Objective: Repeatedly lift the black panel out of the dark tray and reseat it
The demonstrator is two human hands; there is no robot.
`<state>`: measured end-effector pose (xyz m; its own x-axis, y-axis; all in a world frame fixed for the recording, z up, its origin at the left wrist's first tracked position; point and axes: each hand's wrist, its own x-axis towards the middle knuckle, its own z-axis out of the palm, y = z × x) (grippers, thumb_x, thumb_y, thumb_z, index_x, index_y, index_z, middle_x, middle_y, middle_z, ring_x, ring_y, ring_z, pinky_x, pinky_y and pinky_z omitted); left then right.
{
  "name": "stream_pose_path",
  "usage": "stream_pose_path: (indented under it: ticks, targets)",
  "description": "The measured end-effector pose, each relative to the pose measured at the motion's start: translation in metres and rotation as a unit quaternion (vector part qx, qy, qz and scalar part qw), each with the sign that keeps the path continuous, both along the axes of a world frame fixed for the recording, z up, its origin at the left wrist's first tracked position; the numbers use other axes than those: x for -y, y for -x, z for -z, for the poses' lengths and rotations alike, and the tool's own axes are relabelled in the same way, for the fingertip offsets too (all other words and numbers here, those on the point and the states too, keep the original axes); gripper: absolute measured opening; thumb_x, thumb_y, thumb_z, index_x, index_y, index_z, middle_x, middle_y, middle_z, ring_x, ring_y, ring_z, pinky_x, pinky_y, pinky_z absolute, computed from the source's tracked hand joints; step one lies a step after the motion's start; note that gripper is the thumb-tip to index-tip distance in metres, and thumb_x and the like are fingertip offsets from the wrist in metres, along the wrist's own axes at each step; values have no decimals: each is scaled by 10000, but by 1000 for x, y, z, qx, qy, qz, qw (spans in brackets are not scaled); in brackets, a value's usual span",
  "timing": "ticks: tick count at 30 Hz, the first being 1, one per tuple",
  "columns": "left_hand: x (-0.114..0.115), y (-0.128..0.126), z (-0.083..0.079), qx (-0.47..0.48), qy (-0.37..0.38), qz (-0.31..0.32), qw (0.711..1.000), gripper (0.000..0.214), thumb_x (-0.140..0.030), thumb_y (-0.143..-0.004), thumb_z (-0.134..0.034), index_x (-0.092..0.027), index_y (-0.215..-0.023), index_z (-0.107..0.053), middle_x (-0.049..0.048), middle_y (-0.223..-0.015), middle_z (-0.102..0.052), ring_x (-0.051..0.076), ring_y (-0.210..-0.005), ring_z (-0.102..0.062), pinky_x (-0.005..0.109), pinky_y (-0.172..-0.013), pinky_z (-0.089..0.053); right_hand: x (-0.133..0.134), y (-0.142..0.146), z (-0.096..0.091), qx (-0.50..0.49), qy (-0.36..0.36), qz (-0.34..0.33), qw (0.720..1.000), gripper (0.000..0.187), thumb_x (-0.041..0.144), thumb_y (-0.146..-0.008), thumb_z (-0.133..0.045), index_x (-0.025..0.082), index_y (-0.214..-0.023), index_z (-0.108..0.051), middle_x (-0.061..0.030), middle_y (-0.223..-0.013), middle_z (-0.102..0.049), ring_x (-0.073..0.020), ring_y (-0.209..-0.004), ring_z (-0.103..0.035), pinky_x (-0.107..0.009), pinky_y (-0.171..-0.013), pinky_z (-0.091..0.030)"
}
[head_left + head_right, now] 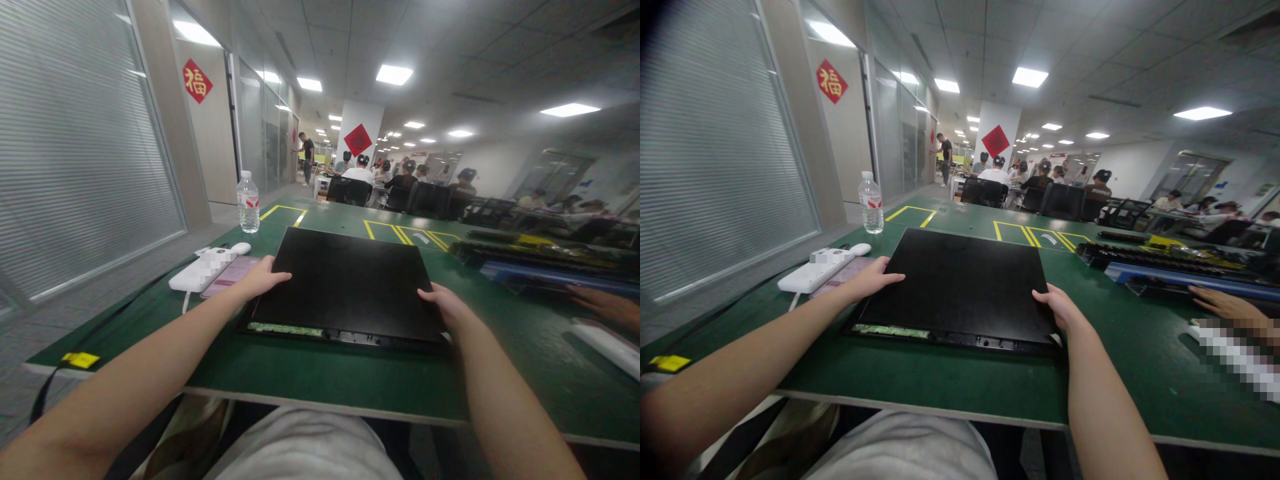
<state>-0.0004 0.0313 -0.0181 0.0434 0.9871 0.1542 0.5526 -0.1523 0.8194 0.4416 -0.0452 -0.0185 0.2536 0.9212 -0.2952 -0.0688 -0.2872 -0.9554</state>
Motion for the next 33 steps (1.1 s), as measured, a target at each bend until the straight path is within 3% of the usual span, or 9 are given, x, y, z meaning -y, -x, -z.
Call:
stream_pose_path:
  ticks: [33]
  targets:
    - [-1,1,2,15,21,2,1000,461,-423,-609,-767,-186,-964,-590,128,-1075,-728,338,-1035,-676,399,-827,-531,-4,-3,5,-6,-8,-3,1000,383,93,-727,-645,227,-1083,-607,-54,-778,-747,-246,-675,-712,-365,-626,-564]
